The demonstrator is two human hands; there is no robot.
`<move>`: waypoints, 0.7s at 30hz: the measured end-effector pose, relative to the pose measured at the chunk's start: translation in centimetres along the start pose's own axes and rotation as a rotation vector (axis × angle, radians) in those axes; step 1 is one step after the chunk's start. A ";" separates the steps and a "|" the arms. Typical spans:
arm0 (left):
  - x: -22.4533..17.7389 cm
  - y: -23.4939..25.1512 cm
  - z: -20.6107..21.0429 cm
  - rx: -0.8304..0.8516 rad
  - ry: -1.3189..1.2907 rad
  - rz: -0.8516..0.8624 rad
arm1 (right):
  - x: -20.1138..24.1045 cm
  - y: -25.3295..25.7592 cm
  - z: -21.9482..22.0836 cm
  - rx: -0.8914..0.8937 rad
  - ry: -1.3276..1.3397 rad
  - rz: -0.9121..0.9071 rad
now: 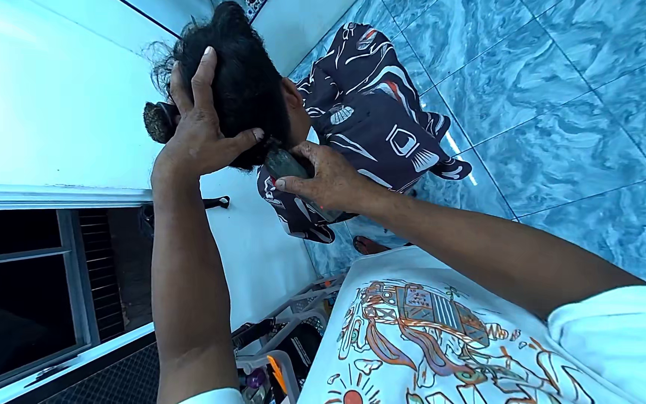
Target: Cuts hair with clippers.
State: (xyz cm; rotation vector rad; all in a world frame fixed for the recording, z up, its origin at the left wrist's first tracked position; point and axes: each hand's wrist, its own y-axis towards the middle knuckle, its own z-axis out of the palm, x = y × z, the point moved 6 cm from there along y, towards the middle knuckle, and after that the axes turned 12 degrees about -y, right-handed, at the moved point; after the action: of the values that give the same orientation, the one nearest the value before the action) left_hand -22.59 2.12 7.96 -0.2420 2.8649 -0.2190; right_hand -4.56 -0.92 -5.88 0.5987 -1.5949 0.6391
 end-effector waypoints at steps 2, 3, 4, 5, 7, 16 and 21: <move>0.0 -0.1 -0.1 -0.008 -0.006 0.009 | -0.9 -0.3 0.2 0.049 -0.023 0.125; -0.1 -0.1 -0.1 -0.009 -0.005 0.016 | -1.3 -0.4 0.3 0.057 -0.025 0.159; -0.1 -0.1 0.0 -0.005 -0.004 0.016 | -1.3 -0.5 0.3 0.051 -0.019 0.162; -0.2 -0.1 -0.1 -0.001 -0.005 0.014 | -0.9 -0.5 0.1 0.031 -0.008 0.131; -0.1 -0.1 0.0 0.000 -0.009 0.012 | 0.2 -0.3 0.0 -0.013 -0.010 0.024; 0.1 -0.1 0.0 0.000 -0.014 0.011 | 0.3 -0.3 0.1 -0.022 -0.051 0.018; 0.1 -0.2 -0.1 -0.003 -0.016 0.006 | -1.2 -0.5 0.0 0.046 -0.093 0.146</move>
State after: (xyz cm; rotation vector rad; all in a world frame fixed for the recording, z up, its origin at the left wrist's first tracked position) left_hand -22.64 1.94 8.05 -0.2350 2.8496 -0.2100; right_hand -4.11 -1.23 -7.02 0.5561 -1.7259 0.7670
